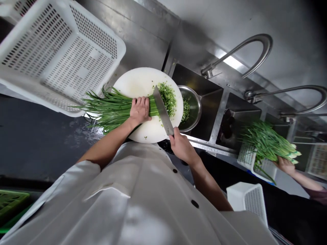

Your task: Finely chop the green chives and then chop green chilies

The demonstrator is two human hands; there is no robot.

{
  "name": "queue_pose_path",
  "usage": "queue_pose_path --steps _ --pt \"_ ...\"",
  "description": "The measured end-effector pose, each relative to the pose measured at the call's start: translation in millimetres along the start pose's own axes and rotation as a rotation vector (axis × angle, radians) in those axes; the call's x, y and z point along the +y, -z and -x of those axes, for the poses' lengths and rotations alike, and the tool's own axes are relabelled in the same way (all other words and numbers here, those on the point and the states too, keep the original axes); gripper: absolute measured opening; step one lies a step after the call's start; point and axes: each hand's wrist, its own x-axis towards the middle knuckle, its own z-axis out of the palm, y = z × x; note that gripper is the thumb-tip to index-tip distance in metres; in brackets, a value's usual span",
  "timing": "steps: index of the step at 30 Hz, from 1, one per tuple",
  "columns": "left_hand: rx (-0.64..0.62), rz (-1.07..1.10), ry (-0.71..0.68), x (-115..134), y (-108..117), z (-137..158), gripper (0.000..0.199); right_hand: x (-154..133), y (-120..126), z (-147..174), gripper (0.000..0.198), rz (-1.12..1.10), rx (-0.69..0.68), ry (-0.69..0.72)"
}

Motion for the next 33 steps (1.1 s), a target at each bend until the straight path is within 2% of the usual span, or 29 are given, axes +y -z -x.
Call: queue_pose_path --steps 6,8,11,14,16,18,21,26,28,30,33 --pt "0.043 0.0 -0.039 -2 -3 3 0.1 -12 -28 -97 0.035 -0.034 0.079 0.004" --pt "0.062 0.007 -0.036 -3 -4 4 0.1 -14 -31 -112 0.038 -0.034 0.1 -0.004" --pt "0.078 0.021 -0.006 -3 -5 4 0.103 -12 -21 -94 0.041 -0.019 0.112 -0.025" --pt "0.065 0.014 0.031 -1 -4 2 0.107 -7 -6 -44 0.04 0.004 0.126 -0.026" --pt "0.056 0.001 0.038 0 -4 1 0.108 -5 3 -13 0.036 0.014 0.08 -0.013" --pt "0.053 -0.009 0.036 0 -4 0 0.109 -3 6 2 0.032 0.015 0.015 -0.01" --pt "0.041 -0.016 0.031 1 -6 -1 0.109 -4 0 -13 0.033 -0.012 -0.02 -0.005" --pt "0.039 -0.013 0.004 1 -9 -1 0.107 -11 -37 -92 0.042 -0.087 0.077 0.011" --pt "0.024 -0.037 0.002 -1 -6 0 0.114 -12 -45 -109 0.044 -0.088 0.113 0.008" --pt "-0.013 -0.067 -0.003 -7 -1 1 0.127 -10 -43 -108 0.045 -0.08 0.125 0.002" --pt "-0.09 -0.089 -0.033 -17 8 6 0.141 -5 -29 -76 0.042 -0.066 0.149 -0.006"
